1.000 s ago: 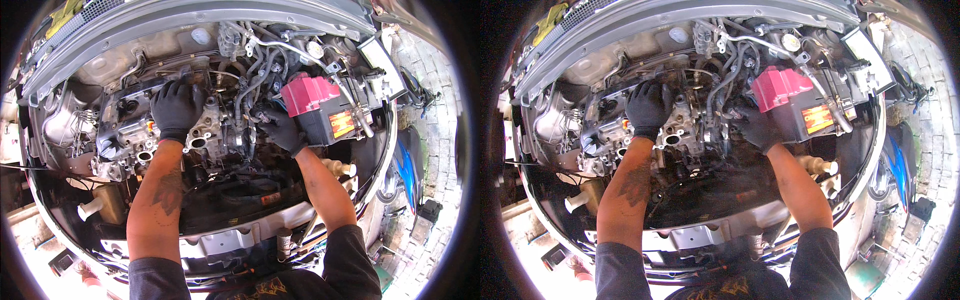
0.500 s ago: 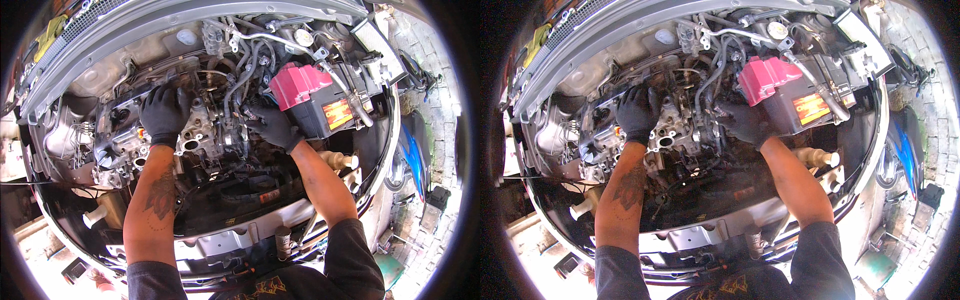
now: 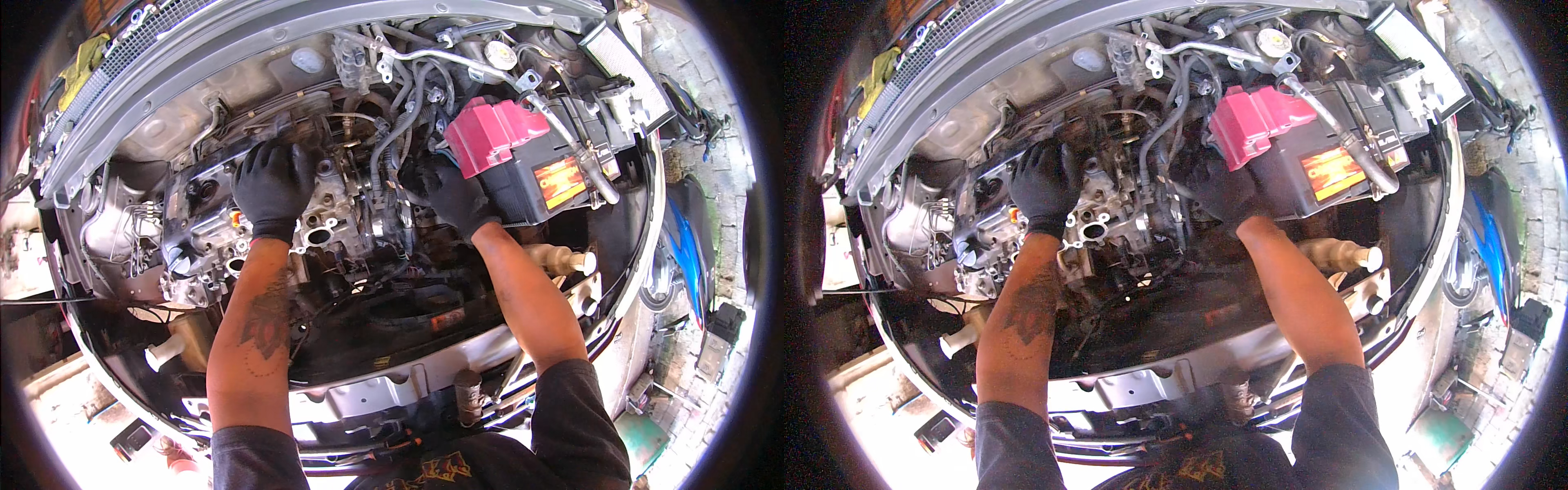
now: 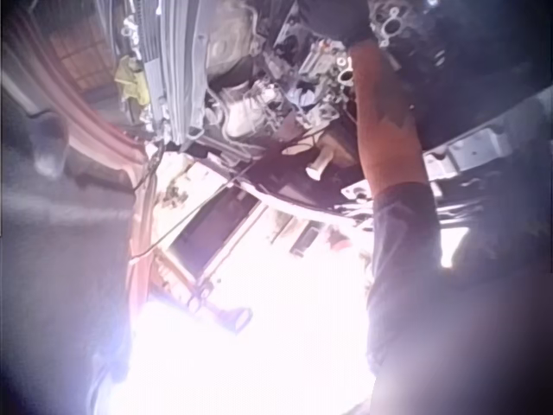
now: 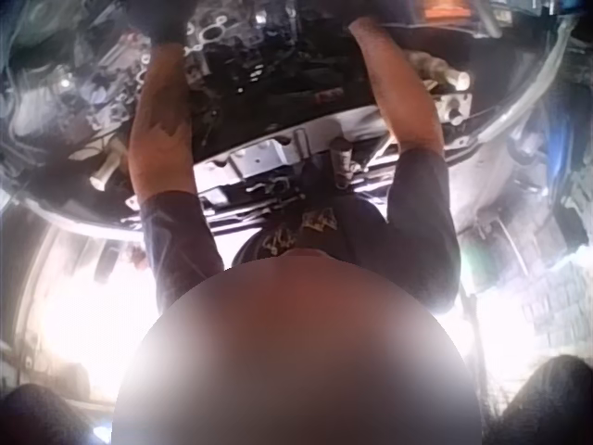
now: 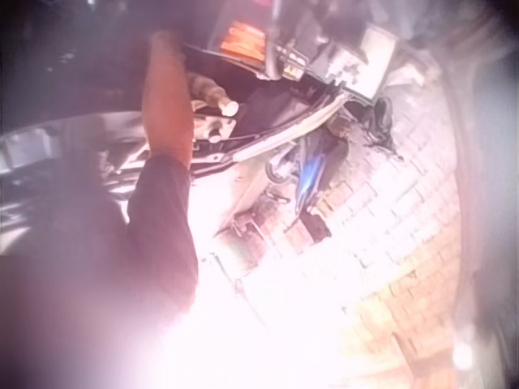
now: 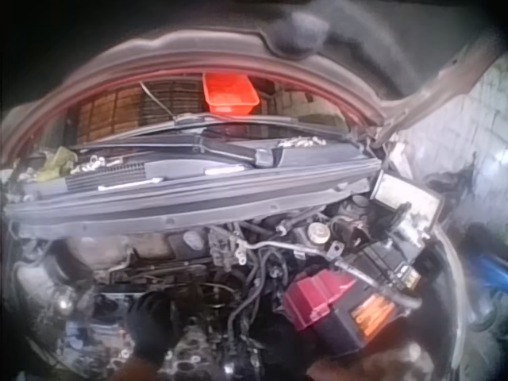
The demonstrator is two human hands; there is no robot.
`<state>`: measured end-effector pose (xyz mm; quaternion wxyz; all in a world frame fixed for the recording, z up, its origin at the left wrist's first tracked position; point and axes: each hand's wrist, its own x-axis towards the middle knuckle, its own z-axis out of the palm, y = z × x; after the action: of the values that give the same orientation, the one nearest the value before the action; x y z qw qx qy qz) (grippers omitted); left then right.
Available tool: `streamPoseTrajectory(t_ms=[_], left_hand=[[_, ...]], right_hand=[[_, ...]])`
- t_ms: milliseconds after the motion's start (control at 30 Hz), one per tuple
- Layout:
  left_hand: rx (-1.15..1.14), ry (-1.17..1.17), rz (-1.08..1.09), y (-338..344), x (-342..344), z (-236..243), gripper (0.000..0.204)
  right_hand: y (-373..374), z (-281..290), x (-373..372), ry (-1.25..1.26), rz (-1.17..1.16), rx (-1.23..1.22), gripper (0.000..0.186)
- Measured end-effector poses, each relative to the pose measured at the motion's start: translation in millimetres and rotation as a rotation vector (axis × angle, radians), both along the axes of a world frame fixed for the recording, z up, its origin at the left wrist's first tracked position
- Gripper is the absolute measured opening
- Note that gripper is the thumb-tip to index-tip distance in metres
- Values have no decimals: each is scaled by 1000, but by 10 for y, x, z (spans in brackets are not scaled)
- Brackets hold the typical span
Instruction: The person works on a car engine with the hood open, using a wrench to loosen and tighten bolts on the engine block. They repeatedly reach into the engine bay, adjust components, and manipulate tools with both hands.
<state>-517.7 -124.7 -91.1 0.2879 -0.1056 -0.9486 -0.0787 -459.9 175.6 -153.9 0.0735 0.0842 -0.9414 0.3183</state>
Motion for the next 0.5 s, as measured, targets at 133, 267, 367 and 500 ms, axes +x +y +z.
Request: streamPoseTrajectory(t_ms=[133, 267, 367, 500], left_hand=[[-3, -14, 13, -15, 15, 0, 29], [18, -10, 3, 16, -5, 15, 29], [3, -5, 4, 34, -17, 7, 28], [37, -29, 14, -39, 25, 1, 26]], right_hand=[[-77, 271, 17, -205, -91, -117, 40], [87, 25, 25, -185, 67, 67, 48], [212, -275, 16, -300, 52, 193, 51], [99, 71, -115, -524, 29, 124, 46]])
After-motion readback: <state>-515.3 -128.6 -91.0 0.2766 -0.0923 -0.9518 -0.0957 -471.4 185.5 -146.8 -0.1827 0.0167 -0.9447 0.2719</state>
